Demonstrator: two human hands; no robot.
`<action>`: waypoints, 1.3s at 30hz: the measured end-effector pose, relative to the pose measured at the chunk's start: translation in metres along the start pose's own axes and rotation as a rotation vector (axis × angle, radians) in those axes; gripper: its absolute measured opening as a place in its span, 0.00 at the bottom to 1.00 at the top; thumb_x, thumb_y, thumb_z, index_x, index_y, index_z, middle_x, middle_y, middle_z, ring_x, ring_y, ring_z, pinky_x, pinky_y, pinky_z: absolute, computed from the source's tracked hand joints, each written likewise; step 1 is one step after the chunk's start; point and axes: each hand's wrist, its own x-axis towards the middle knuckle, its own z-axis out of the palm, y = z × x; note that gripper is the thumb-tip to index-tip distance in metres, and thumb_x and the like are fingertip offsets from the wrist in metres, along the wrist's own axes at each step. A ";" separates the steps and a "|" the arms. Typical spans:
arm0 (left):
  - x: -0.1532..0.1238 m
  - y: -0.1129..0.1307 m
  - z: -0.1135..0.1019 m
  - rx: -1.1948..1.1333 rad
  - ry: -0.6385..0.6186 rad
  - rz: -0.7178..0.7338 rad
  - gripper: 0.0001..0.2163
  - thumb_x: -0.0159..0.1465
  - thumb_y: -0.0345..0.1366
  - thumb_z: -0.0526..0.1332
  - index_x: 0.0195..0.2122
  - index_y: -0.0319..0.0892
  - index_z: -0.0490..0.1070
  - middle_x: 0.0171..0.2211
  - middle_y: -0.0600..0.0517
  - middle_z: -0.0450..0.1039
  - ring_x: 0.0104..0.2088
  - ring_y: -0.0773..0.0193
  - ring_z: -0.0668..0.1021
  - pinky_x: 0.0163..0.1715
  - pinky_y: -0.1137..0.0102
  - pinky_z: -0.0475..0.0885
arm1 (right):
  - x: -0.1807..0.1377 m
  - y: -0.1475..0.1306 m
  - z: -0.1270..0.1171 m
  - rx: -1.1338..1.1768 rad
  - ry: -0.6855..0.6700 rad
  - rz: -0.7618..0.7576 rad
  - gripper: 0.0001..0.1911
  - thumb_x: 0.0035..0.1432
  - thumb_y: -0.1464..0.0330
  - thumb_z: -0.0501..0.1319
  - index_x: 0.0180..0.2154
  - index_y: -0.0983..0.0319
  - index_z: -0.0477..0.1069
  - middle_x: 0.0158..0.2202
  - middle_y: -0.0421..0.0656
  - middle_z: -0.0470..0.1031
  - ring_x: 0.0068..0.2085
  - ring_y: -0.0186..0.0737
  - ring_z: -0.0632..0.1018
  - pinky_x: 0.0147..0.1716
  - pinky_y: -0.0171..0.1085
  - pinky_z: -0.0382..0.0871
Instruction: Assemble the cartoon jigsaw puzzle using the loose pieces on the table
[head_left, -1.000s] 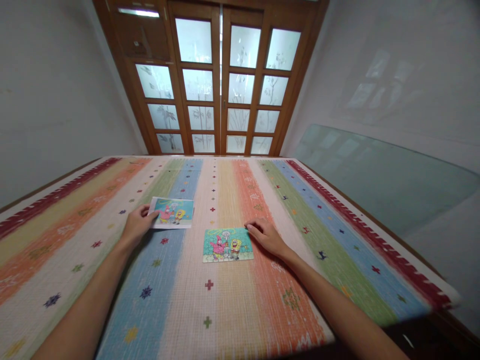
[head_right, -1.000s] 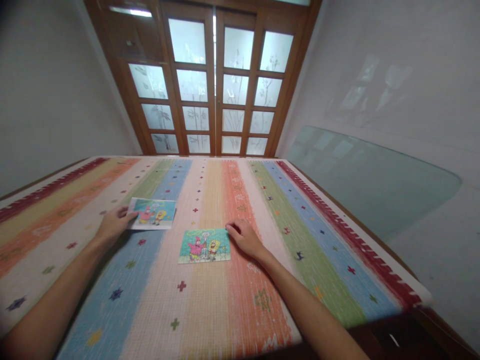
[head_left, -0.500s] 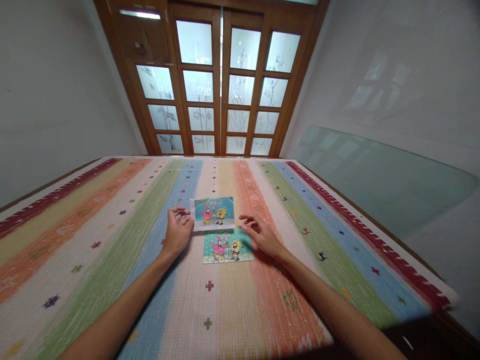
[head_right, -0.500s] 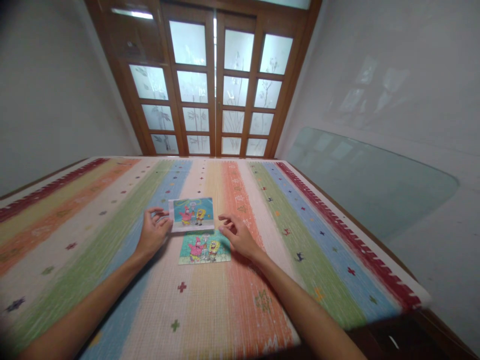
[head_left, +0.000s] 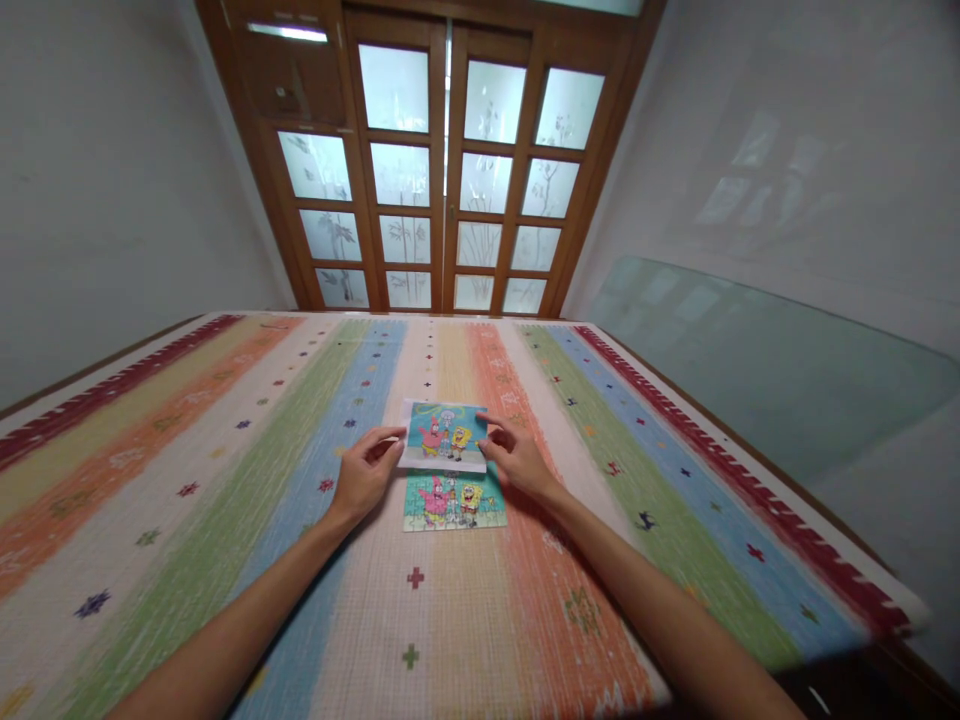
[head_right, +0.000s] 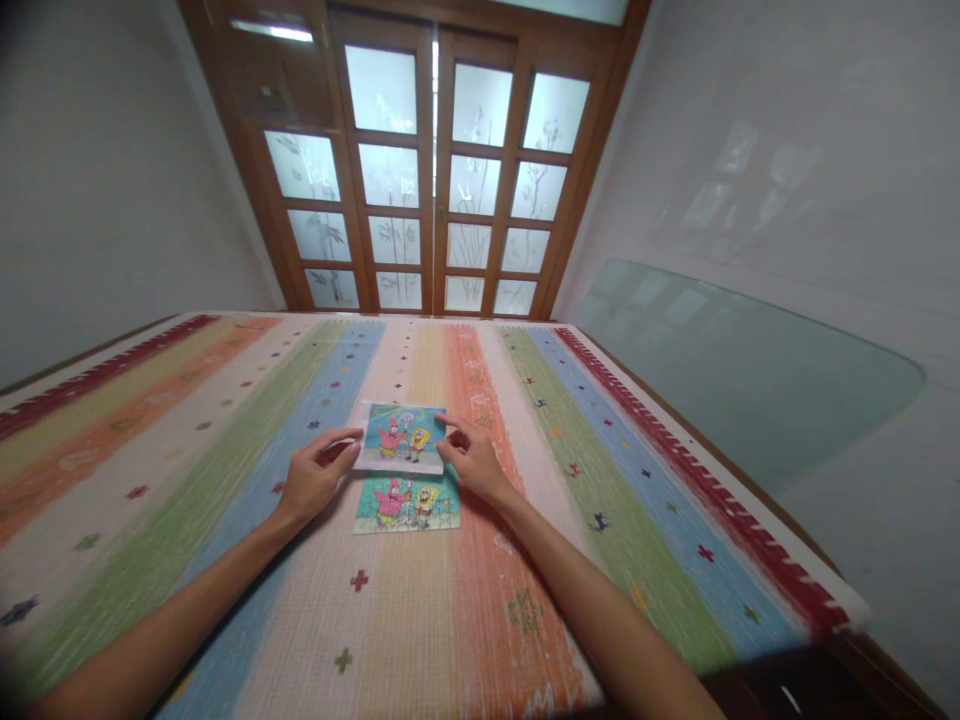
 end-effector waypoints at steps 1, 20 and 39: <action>0.001 0.000 0.002 -0.001 0.000 -0.001 0.17 0.59 0.49 0.67 0.41 0.41 0.80 0.41 0.44 0.80 0.39 0.54 0.82 0.44 0.62 0.80 | -0.001 0.002 0.001 0.007 0.021 0.003 0.23 0.58 0.63 0.63 0.55 0.61 0.75 0.33 0.43 0.78 0.32 0.39 0.77 0.33 0.38 0.73; 0.025 -0.009 0.007 0.166 -0.158 0.170 0.16 0.62 0.45 0.63 0.44 0.40 0.80 0.45 0.43 0.79 0.42 0.55 0.82 0.48 0.58 0.79 | 0.001 0.013 -0.012 -0.181 0.162 -0.060 0.17 0.60 0.60 0.63 0.47 0.60 0.80 0.44 0.50 0.82 0.38 0.44 0.81 0.41 0.44 0.78; 0.024 -0.035 0.013 0.657 -0.254 0.249 0.15 0.68 0.35 0.55 0.49 0.44 0.79 0.51 0.40 0.76 0.57 0.41 0.70 0.55 0.45 0.65 | 0.000 0.023 -0.019 -0.604 -0.101 -0.152 0.14 0.64 0.72 0.59 0.44 0.58 0.83 0.52 0.49 0.81 0.53 0.53 0.76 0.56 0.57 0.66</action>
